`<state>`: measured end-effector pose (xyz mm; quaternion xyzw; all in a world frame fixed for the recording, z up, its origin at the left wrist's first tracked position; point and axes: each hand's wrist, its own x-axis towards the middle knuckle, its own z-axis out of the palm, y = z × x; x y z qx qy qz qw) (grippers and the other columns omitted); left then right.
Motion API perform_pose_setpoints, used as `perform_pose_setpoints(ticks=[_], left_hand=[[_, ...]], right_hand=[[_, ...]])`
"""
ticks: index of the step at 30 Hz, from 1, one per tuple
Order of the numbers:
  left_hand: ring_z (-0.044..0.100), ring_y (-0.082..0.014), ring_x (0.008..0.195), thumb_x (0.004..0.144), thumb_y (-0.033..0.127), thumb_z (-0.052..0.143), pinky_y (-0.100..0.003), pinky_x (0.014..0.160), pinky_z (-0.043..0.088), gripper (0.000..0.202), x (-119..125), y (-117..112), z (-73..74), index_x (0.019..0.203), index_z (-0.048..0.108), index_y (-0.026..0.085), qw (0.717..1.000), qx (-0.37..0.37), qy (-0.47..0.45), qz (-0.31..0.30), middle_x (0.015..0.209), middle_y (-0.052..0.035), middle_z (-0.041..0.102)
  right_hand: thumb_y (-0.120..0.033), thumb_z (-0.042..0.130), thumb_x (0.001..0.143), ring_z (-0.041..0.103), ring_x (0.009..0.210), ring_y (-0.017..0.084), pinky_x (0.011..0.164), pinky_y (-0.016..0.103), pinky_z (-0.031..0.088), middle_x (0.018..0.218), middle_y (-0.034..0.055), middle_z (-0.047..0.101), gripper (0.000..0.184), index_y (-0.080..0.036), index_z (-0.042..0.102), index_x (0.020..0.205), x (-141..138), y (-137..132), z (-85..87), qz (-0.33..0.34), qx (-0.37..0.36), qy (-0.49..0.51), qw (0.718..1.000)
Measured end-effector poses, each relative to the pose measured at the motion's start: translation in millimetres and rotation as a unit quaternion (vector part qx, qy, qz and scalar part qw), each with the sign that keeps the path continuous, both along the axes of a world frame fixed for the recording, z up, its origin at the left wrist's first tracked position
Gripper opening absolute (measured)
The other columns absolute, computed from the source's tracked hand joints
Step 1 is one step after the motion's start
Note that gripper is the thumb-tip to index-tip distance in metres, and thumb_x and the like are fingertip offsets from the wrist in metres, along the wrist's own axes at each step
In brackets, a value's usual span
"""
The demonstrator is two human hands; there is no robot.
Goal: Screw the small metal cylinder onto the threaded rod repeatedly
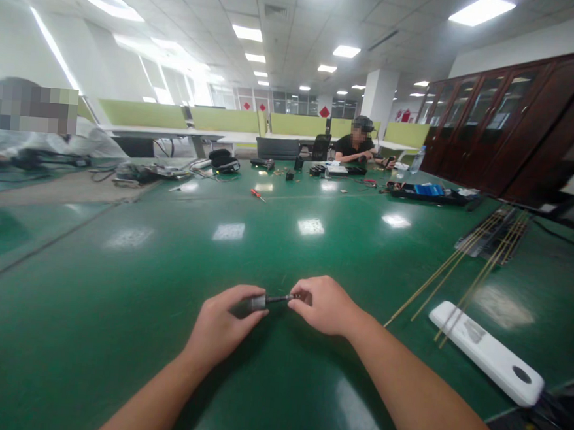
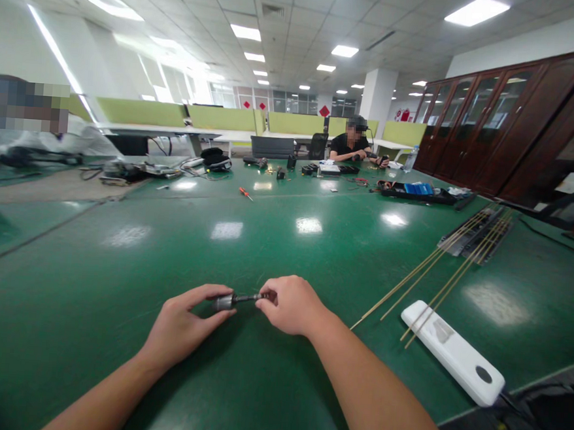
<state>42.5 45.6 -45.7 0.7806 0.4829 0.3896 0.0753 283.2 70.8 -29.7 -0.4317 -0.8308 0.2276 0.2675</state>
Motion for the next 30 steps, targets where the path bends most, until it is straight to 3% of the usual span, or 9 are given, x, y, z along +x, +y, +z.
perform_pose_setpoints(ticks=[30], left_hand=[[0.071,-0.0212,0.089,0.079,0.032,0.073,-0.033,0.086,0.058,0.025,-1.6,0.7,-0.4,0.102,0.071,0.023,1.0,-0.003,-0.001,0.001,0.098,-0.0036,0.074]], right_hand=[[-0.029,0.063,0.086,0.063,0.07,0.013,0.065,0.024,0.041,0.08,0.0013,0.072,0.015,-0.02,0.072,0.094,3.3,1.6,-1.7,0.001,0.016,-0.002,1.0]])
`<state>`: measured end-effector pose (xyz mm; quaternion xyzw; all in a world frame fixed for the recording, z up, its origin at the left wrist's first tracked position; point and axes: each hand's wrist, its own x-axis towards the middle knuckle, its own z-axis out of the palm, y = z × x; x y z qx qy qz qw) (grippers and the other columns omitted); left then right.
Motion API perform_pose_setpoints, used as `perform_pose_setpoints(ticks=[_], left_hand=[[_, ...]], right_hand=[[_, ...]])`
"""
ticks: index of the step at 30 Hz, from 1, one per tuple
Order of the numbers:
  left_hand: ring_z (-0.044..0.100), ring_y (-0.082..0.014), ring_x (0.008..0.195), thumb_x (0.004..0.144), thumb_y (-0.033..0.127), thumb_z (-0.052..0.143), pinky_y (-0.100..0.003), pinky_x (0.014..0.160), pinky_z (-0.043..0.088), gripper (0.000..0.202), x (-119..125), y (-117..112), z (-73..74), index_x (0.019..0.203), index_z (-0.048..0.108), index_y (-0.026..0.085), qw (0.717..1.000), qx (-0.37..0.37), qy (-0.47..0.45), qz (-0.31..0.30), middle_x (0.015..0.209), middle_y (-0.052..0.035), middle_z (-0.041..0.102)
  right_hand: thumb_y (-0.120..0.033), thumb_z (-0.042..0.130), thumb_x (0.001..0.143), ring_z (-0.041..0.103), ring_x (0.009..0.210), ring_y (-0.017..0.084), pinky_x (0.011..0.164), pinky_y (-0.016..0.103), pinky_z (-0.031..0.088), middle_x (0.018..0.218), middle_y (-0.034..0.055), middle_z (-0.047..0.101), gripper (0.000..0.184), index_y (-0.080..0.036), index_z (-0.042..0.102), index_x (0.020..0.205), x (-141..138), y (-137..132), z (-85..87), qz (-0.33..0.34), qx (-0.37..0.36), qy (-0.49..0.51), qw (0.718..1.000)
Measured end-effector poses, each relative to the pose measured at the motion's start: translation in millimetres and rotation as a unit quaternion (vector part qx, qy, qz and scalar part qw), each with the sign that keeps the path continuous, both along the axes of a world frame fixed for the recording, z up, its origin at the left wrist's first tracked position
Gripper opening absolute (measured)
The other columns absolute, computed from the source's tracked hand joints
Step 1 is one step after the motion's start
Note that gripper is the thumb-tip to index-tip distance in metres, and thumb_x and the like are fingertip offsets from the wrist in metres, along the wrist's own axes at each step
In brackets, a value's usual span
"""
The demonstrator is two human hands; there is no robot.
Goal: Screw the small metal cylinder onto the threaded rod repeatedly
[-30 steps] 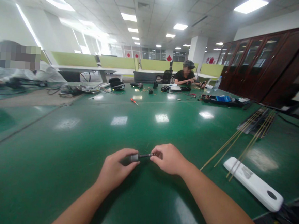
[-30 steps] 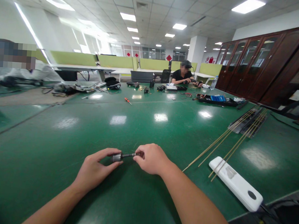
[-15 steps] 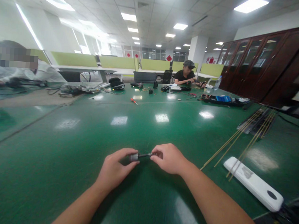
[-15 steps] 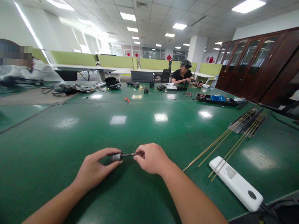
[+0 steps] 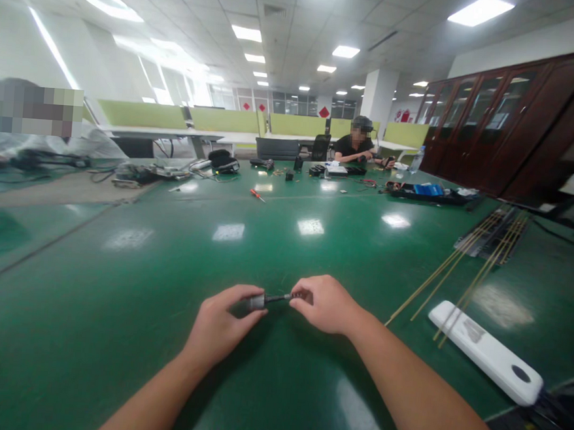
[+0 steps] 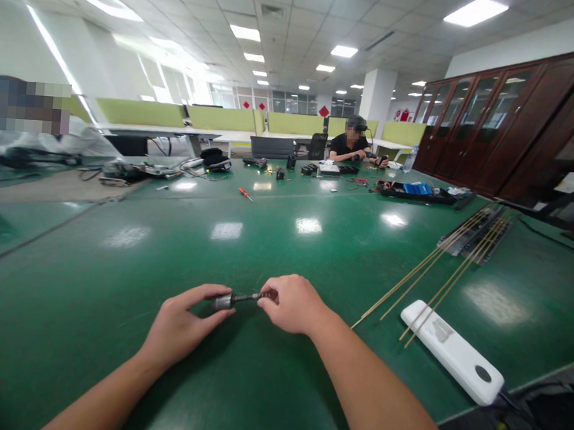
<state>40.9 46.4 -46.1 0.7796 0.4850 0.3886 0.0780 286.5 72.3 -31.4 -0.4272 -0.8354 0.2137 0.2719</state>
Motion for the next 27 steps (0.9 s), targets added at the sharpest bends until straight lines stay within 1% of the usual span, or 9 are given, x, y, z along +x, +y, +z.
perform_pose_setpoints(ticks=[11,27], left_hand=[[0.071,-0.0209,0.089,0.079,0.033,0.073,-0.033,0.088,0.057,0.024,-0.9,0.7,-0.4,0.102,0.071,0.023,1.0,0.008,0.003,0.001,0.098,-0.0027,0.074],[0.07,-0.0199,0.09,0.079,0.034,0.073,-0.032,0.087,0.055,0.024,0.1,0.4,1.0,0.101,0.071,0.024,1.0,-0.01,0.001,0.007,0.099,-0.0012,0.074]], right_hand=[[-0.03,0.063,0.086,0.062,0.07,0.013,0.064,0.024,0.041,0.08,0.0019,0.072,0.016,-0.02,0.073,0.094,0.8,0.7,1.2,-0.001,-0.002,0.004,1.0],[-0.031,0.063,0.086,0.062,0.068,0.013,0.062,0.023,0.04,0.078,0.0008,0.072,0.017,-0.021,0.072,0.096,1.5,1.6,0.8,-0.004,-0.006,-0.001,1.0]])
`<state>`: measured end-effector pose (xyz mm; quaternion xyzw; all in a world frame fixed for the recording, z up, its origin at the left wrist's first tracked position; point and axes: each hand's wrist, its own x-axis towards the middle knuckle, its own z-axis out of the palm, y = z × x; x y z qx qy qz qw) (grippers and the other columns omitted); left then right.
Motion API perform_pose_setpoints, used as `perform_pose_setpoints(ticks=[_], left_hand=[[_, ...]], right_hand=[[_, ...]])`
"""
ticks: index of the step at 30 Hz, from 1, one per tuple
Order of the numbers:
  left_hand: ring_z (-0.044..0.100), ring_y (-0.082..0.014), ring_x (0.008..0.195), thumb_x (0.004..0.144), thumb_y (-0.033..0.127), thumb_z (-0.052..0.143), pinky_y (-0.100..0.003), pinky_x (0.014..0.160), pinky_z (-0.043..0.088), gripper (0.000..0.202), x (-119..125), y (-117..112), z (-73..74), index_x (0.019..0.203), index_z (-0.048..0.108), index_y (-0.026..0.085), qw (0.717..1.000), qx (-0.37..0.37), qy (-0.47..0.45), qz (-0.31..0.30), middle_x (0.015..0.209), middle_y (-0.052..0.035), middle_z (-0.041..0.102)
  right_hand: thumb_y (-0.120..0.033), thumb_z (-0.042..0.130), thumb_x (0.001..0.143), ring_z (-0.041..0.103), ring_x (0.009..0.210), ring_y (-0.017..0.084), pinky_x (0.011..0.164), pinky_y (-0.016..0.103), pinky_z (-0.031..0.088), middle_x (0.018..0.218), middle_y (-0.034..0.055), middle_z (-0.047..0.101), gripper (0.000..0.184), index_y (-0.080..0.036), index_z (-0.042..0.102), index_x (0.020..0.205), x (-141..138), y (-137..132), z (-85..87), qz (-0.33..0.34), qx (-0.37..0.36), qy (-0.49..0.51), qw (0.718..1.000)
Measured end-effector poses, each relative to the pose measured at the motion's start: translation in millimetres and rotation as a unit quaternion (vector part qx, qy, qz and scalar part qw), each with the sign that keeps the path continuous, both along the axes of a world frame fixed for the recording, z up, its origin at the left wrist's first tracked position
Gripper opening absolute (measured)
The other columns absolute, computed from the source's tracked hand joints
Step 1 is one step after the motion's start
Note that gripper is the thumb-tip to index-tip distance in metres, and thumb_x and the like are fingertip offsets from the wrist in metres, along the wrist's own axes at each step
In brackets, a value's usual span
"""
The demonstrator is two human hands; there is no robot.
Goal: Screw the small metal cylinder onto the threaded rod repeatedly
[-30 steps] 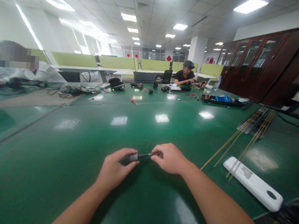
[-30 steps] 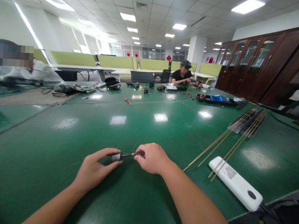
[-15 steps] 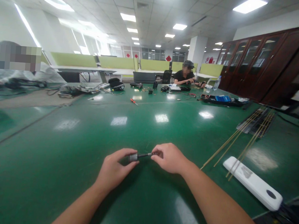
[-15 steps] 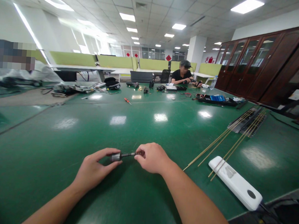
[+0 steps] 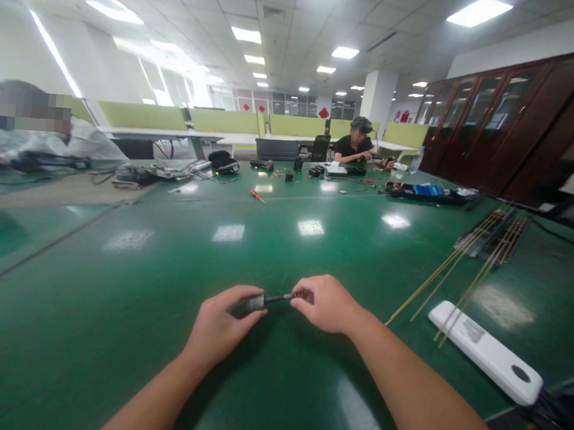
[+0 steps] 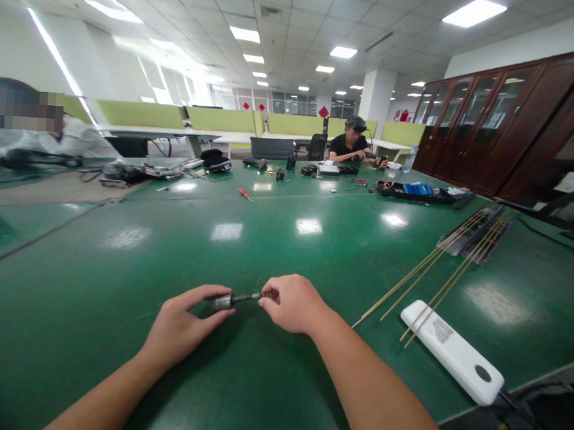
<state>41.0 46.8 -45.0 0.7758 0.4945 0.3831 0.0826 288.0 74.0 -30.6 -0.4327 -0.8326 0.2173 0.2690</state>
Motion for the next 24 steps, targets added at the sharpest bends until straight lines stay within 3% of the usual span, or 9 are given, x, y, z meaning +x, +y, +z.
perform_pose_setpoints(ticks=[12,17,21,24], left_hand=[[0.068,-0.0222,0.092,0.078,0.042,0.073,-0.035,0.088,0.053,0.03,-3.9,2.3,-1.2,0.102,0.071,0.024,1.0,-0.006,-0.004,0.023,0.1,-0.0032,0.073],[0.066,-0.0245,0.09,0.073,0.052,0.075,-0.039,0.087,0.052,0.044,-2.9,3.1,4.6,0.104,0.071,0.022,0.991,-0.034,-0.073,0.11,0.099,-0.006,0.071],[0.067,-0.0234,0.1,0.073,0.055,0.073,-0.038,0.094,0.052,0.063,-6.8,8.5,14.5,0.126,0.062,0.022,0.933,-0.138,-0.298,0.143,0.11,-0.0064,0.071],[0.068,-0.0227,0.099,0.064,0.053,0.08,-0.031,0.09,0.055,0.062,-26.6,2.4,28.9,0.115,0.069,0.019,0.888,-0.177,-0.4,0.141,0.11,-0.0066,0.072]], right_hand=[[-0.032,0.064,0.085,0.063,0.07,0.014,0.063,0.024,0.041,0.081,0.0027,0.073,0.019,-0.02,0.073,0.097,-0.1,-1.0,0.5,0.005,-0.013,0.003,1.0],[-0.032,0.064,0.085,0.063,0.07,0.013,0.064,0.023,0.042,0.081,0.0018,0.073,0.018,-0.021,0.073,0.095,1.6,0.4,-1.0,0.012,-0.003,0.002,1.0],[-0.032,0.063,0.085,0.063,0.07,0.013,0.063,0.023,0.041,0.08,0.0007,0.073,0.017,-0.022,0.073,0.094,1.8,0.8,-1.6,0.023,-0.014,-0.006,1.0],[-0.032,0.063,0.086,0.063,0.071,0.013,0.063,0.023,0.042,0.081,0.0012,0.073,0.018,-0.022,0.073,0.095,1.1,0.4,-0.2,0.024,-0.021,-0.008,0.999]])
